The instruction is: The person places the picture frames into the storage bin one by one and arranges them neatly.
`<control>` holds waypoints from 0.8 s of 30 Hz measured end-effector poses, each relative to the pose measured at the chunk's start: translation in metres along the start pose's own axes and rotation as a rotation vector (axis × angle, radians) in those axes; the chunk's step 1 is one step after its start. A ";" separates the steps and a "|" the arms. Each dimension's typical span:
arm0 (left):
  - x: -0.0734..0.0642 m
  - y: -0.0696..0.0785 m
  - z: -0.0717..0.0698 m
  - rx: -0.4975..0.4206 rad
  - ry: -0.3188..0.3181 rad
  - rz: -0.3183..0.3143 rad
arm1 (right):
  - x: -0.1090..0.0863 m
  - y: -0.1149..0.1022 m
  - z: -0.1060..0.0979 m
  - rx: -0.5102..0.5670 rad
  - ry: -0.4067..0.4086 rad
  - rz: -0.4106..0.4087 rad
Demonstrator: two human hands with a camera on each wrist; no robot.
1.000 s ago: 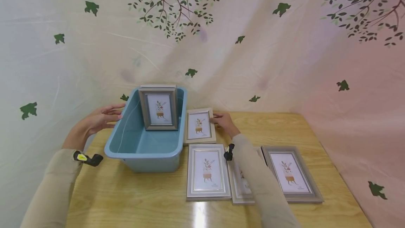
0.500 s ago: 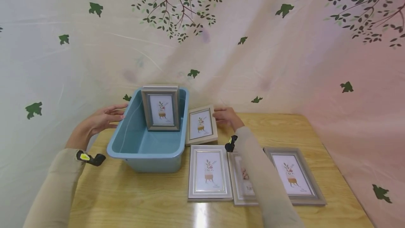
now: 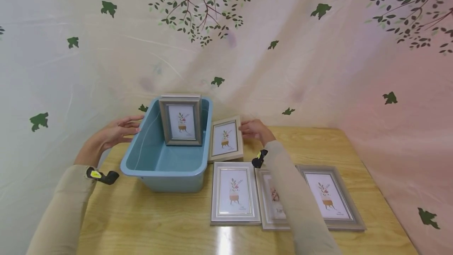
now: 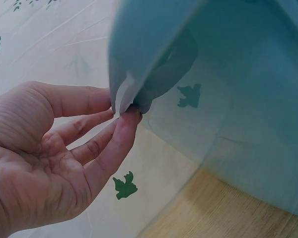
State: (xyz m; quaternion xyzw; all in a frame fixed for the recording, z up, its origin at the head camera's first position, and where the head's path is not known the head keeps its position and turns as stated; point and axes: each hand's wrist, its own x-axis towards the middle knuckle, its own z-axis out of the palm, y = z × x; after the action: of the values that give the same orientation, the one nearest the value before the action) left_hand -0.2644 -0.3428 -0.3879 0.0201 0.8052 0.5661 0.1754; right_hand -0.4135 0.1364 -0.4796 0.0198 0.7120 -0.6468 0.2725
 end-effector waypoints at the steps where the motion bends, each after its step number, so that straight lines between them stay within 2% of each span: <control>1: 0.000 0.000 0.000 0.000 -0.001 -0.001 | 0.000 -0.001 0.000 0.004 -0.002 -0.002; 10: 0.000 0.002 -0.001 0.001 0.007 -0.005 | -0.010 -0.006 -0.004 -0.010 -0.028 -0.031; 17: -0.001 0.002 -0.001 -0.001 0.000 0.000 | -0.020 -0.010 -0.007 0.010 -0.061 -0.099; 24: -0.001 0.001 -0.001 -0.002 -0.006 -0.003 | -0.028 -0.011 -0.009 -0.047 -0.031 -0.155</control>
State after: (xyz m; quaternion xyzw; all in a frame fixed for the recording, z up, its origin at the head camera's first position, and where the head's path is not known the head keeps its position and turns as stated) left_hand -0.2638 -0.3439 -0.3860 0.0206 0.8042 0.5664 0.1789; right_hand -0.3972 0.1524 -0.4575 -0.0517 0.7222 -0.6492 0.2332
